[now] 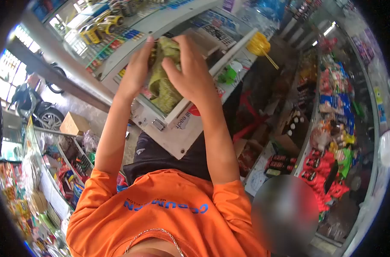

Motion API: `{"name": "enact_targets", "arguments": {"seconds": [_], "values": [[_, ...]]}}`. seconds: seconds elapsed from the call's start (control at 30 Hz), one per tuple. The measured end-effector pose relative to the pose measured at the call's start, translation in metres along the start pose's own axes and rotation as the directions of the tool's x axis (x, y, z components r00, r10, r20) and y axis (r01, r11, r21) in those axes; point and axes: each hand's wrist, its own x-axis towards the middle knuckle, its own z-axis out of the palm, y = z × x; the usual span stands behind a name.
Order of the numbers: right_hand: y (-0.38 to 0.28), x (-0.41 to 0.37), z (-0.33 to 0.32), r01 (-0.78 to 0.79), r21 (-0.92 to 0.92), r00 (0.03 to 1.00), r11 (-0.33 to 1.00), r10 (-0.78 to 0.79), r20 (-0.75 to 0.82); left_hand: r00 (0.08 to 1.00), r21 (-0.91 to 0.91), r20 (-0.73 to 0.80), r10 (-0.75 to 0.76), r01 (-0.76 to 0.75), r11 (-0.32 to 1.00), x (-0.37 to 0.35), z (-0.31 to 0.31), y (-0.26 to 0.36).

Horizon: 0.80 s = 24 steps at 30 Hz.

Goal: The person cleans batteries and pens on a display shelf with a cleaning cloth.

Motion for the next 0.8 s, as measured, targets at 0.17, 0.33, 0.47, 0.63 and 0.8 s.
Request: {"name": "enact_targets", "arguments": {"seconds": [0.17,0.33,0.47,0.63,0.8], "values": [[0.004,0.001,0.007,-0.04,-0.001,0.994,0.999,0.04,-0.099,0.999,-0.025,-0.035,-0.039,0.038,0.999,0.001,0.005,0.006],[0.004,0.002,0.008,-0.006,-0.065,0.997,0.998,0.001,-0.083,0.999,0.033,0.047,0.0,-0.002,0.999,0.002,-0.004,-0.003],[0.003,0.003,0.006,0.006,-0.091,0.999,0.996,-0.011,-0.052,0.997,-0.012,0.044,0.06,-0.06,0.998,0.005,0.0,-0.009],[0.004,0.003,0.006,-0.02,-0.091,1.0,0.996,0.018,-0.014,0.994,-0.002,0.112,0.014,-0.013,1.0,0.0,-0.006,0.007],[-0.001,0.004,0.004,-0.041,-0.108,0.999,0.993,0.041,-0.001,0.995,-0.016,0.072,0.067,-0.066,0.998,0.002,-0.003,-0.003]]}}
